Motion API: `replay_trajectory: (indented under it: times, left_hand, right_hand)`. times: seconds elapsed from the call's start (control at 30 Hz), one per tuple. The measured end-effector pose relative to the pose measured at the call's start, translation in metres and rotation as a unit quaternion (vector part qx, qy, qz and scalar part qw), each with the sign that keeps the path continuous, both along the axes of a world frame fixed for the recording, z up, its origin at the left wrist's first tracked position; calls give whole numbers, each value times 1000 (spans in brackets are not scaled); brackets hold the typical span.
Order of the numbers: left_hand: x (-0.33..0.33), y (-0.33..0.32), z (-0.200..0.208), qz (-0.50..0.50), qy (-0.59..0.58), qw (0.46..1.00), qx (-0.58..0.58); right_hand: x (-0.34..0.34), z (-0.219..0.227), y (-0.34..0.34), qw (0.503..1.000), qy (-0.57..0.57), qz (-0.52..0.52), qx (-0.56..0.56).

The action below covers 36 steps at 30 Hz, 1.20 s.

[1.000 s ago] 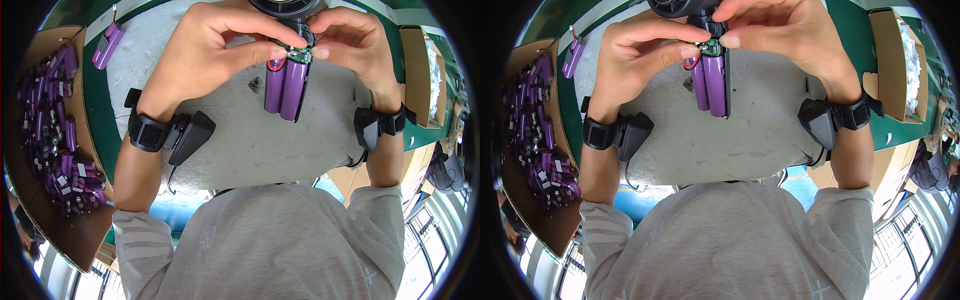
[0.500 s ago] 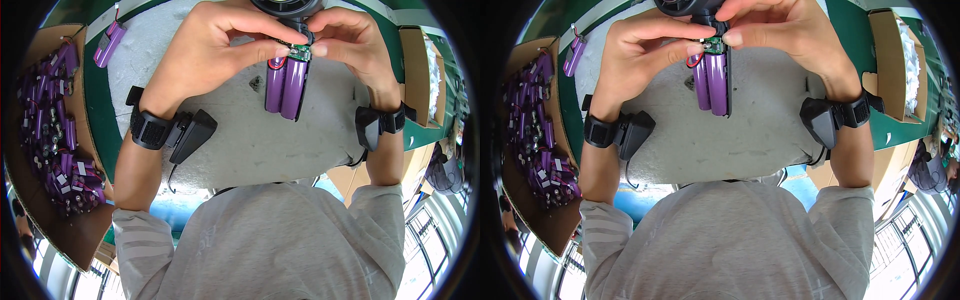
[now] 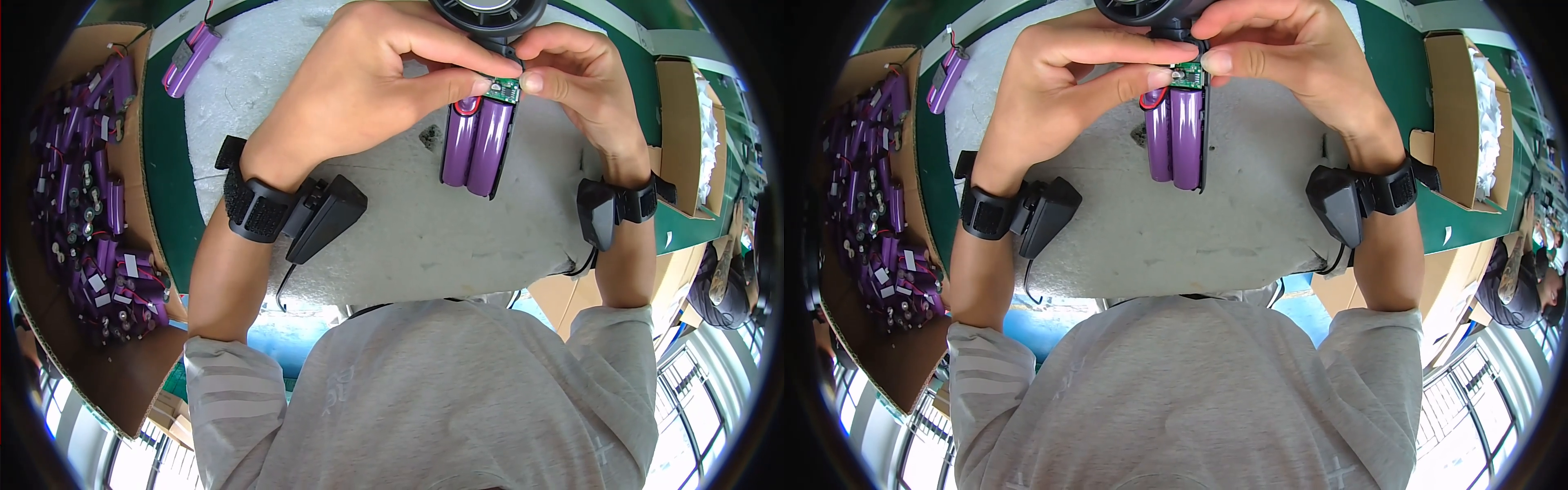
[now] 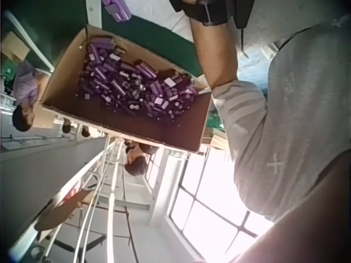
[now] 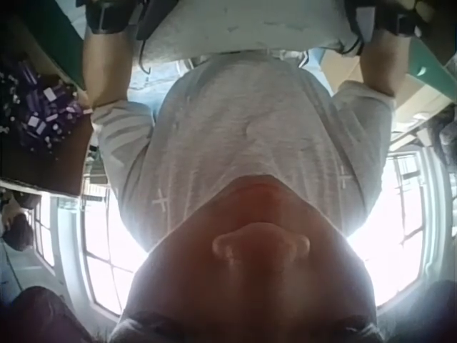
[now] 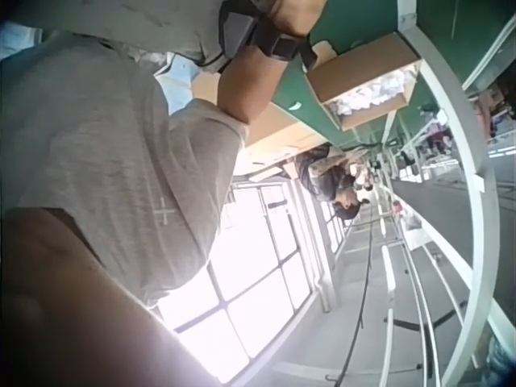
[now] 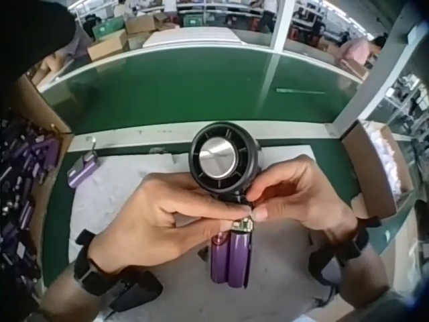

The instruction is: The person picks up a battery pack and a fan assembly, then connects the battery pack's wire to the circuit board on the fan. After setting the fan aside, the person picks up a single battery and wraps a piece of tape around it by hand.

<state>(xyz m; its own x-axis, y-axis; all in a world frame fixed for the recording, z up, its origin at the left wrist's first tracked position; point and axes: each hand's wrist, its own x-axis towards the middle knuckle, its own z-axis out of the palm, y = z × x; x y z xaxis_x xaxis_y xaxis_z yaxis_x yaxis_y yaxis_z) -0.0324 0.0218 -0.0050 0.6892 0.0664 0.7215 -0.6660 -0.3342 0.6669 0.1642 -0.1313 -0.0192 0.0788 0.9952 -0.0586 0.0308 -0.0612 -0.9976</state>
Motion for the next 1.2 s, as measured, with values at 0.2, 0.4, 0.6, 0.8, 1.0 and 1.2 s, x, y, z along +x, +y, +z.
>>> replay_trajectory:
  times: [0.2,0.4,0.6,0.8,1.0,1.2]
  left_hand:
    - [-19,-10,15,100,328,935,-96]
    - [-14,-10,3,99,326,923,-178]
    - [-11,-10,-2,124,341,914,-181]
    - [-12,-10,-2,141,356,908,-169]
    - [-16,-7,-6,112,338,927,-115]
    - [-17,-4,-4,80,355,926,-100]
  right_hand:
    - [-8,14,3,999,-15,28,16]
    - [-27,20,11,1000,-11,-1,-28]
    - [-32,27,14,998,-43,-28,-38]
    - [-55,46,10,922,-361,-25,136]
    - [-65,37,4,902,-395,-18,176]
    - [-75,58,-6,862,-477,35,169]
